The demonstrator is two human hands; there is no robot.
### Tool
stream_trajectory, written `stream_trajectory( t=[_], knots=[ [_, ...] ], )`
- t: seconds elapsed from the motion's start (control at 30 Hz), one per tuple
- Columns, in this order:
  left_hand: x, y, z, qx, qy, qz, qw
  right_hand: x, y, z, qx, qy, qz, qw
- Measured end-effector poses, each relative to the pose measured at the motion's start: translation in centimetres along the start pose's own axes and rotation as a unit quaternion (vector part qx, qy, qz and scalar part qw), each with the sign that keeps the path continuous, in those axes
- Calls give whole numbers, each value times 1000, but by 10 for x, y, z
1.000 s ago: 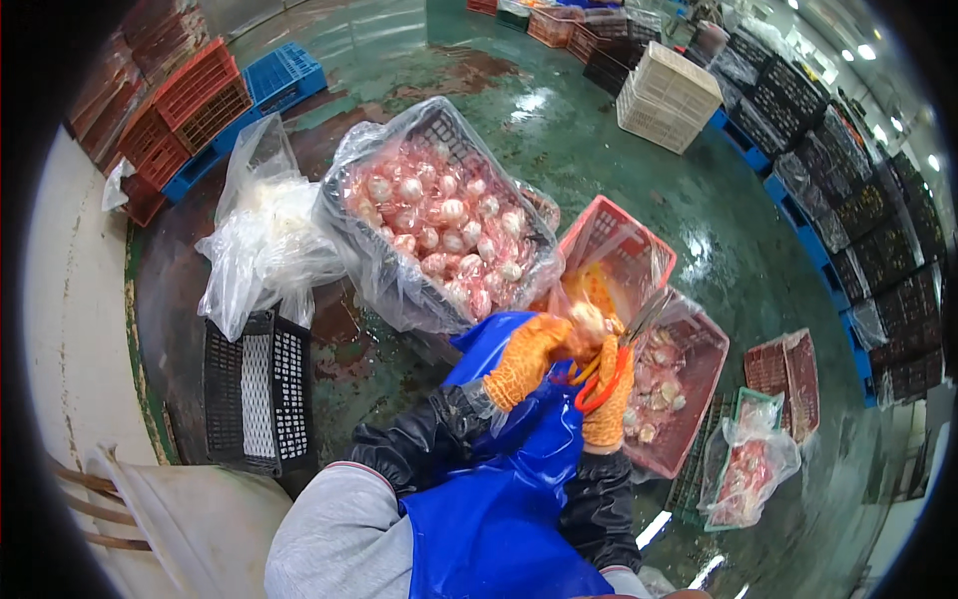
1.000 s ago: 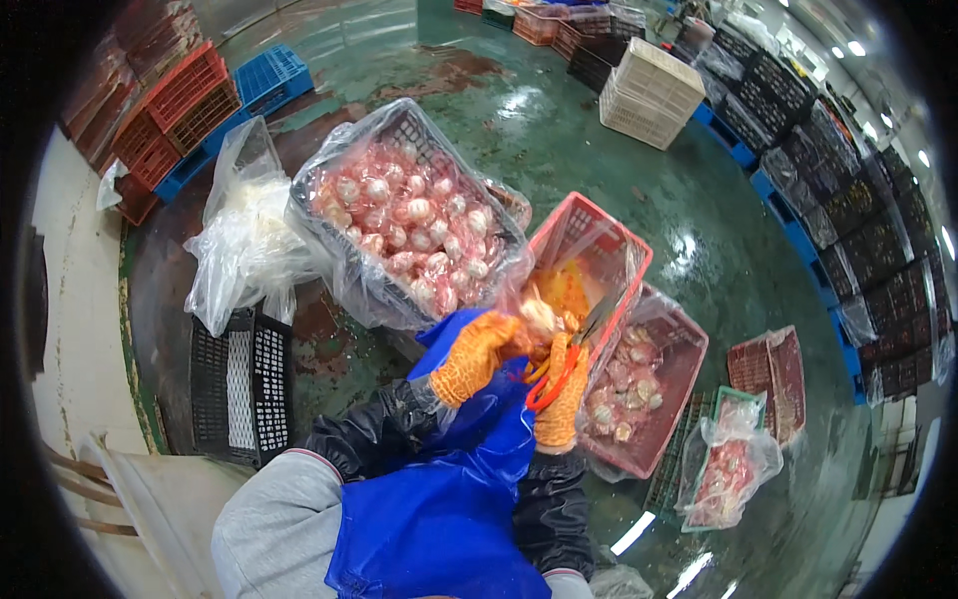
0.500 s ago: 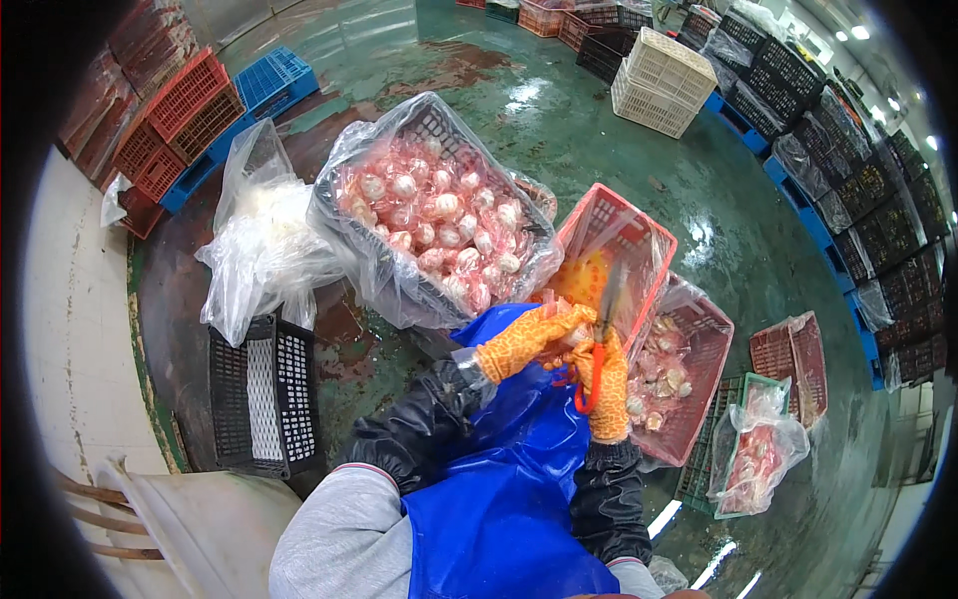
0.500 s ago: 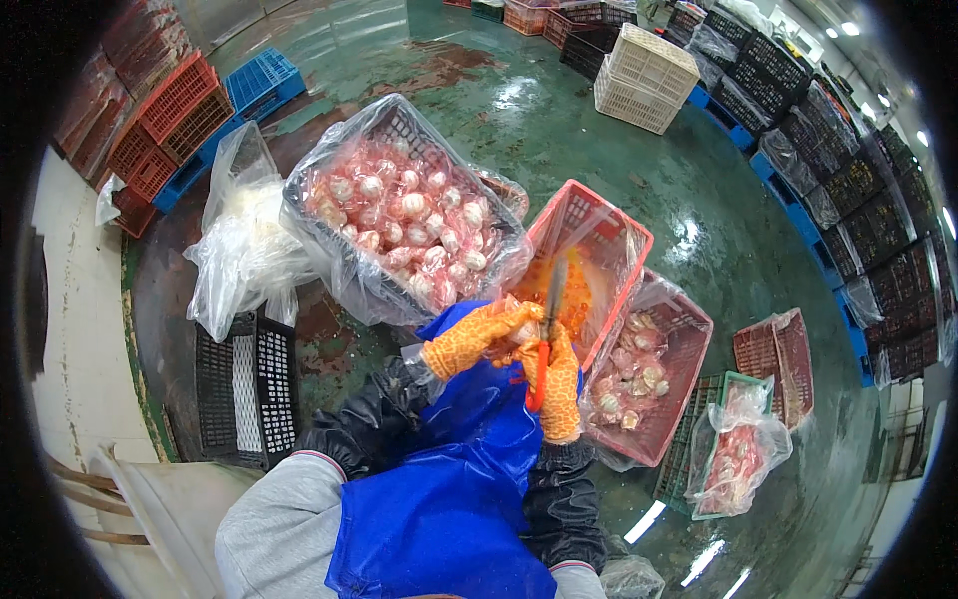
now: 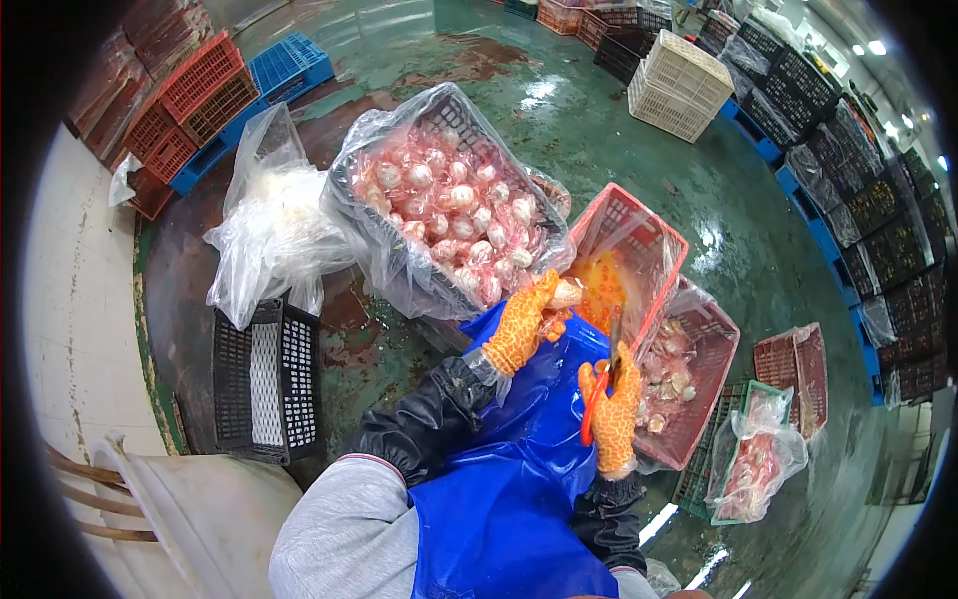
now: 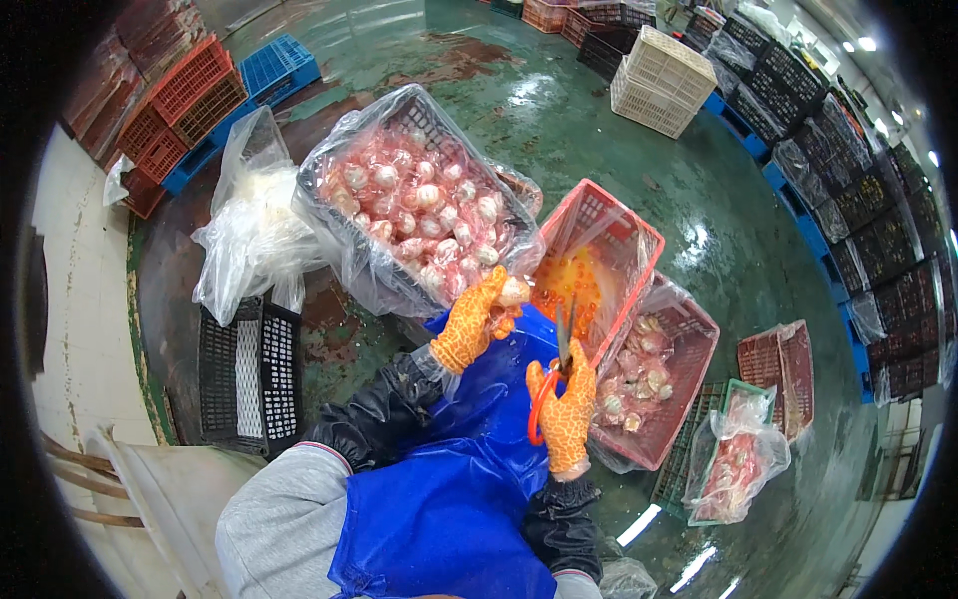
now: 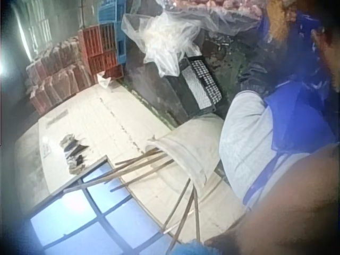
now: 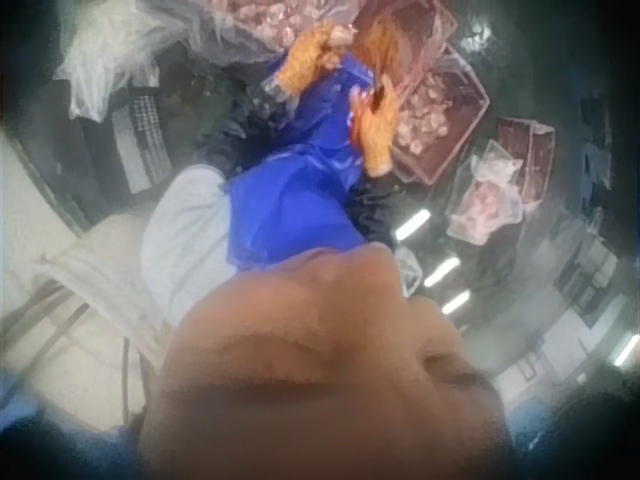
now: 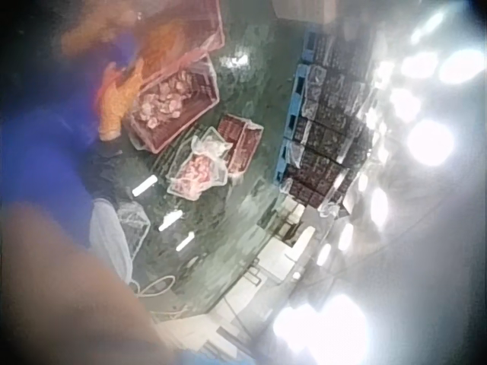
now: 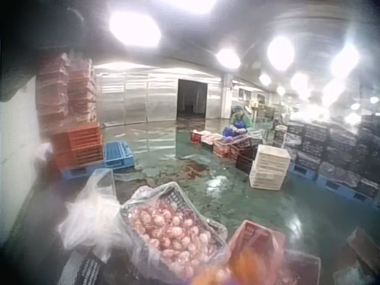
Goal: The person uses orange-handled shears to trim small pieces from individual portions of raw meat. They pick each piece from a large bin, trim it, and place the trimmed portion into a red basket. The process is repeated continuously throughout the clip.
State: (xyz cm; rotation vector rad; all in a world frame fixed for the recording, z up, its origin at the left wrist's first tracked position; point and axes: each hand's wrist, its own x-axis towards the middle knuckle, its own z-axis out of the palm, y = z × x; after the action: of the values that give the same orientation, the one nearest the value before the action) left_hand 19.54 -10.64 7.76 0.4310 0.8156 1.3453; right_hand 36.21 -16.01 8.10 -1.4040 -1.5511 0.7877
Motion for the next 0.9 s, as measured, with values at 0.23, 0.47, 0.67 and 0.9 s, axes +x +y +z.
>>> stream_trajectory(
  t=[0.23, 0.47, 0.67, 0.9],
  knots=[
    [-20, 1, 26, 87, -42, 34, 995, 3, -17, 3, 47, -120, 42, 991],
    [-8, -3, 18, 123, -52, 51, 990, 7, -20, -3, 5, -188, 138, 972],
    [3, -12, 15, 135, -58, 68, 987, 20, -39, -4, 52, -196, 168, 965],
    [8, -2, 2, 109, -63, 35, 991, 21, -35, -13, 284, -262, 309, 869]
  ],
)
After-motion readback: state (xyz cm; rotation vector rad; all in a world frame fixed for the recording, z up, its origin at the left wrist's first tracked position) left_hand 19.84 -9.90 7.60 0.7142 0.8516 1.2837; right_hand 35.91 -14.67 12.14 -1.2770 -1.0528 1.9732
